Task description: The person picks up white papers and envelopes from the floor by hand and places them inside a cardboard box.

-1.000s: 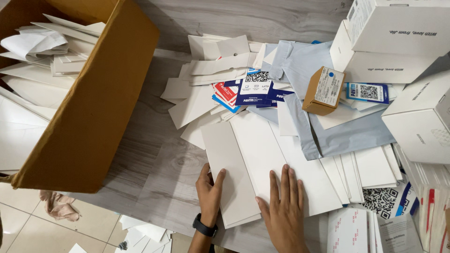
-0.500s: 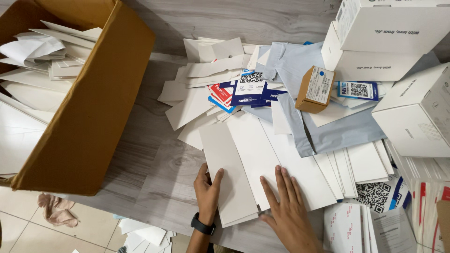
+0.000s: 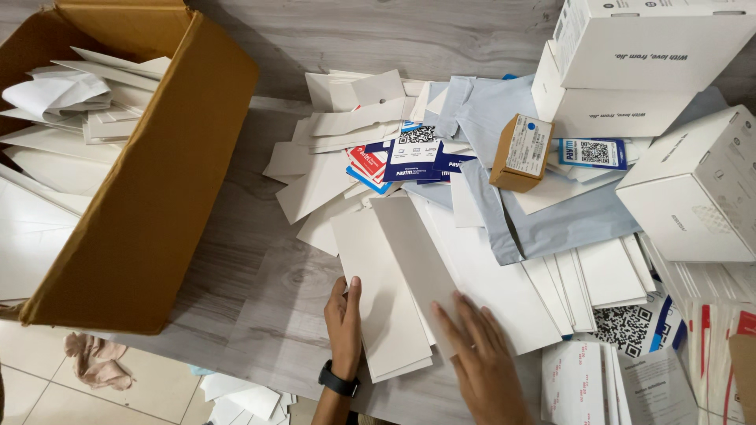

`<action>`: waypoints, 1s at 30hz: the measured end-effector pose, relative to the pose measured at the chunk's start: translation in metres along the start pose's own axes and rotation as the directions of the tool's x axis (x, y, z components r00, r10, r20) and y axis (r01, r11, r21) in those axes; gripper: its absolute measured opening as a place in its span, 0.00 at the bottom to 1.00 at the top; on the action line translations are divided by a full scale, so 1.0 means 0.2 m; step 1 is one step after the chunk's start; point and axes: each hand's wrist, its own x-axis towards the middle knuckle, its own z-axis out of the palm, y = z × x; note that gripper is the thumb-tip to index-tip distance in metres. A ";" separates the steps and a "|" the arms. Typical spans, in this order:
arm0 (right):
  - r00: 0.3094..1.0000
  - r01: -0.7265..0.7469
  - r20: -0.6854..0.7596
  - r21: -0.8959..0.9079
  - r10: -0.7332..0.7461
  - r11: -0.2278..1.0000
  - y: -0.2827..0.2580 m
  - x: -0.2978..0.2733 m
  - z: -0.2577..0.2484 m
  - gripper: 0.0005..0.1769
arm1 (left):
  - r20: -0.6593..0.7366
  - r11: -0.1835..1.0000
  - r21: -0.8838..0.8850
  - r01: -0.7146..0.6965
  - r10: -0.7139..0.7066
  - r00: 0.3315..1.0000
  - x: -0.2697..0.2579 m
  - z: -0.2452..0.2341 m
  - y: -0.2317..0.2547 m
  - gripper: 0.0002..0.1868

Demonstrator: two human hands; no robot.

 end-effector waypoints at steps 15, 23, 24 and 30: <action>0.996 0.062 -0.043 -0.229 -0.074 0.972 0.30 0.02 -0.19 0.77 | 0.078 0.993 -0.046 0.111 -0.107 0.991 0.02 0.03 -0.02 0.28; 0.972 -0.019 0.219 -0.300 0.088 0.954 0.18 0.09 -0.12 0.59 | 0.082 0.996 -0.059 0.071 -0.066 0.994 0.03 0.03 -0.04 0.29; 0.974 0.006 0.219 -0.296 0.062 0.955 0.18 0.10 -0.12 0.57 | 0.083 0.996 -0.059 0.060 -0.055 0.995 0.03 0.03 -0.04 0.29; 0.990 0.118 0.102 -0.274 -0.094 0.954 0.19 0.08 -0.12 0.49 | 0.084 0.995 -0.065 0.072 -0.067 0.994 0.02 0.03 -0.03 0.30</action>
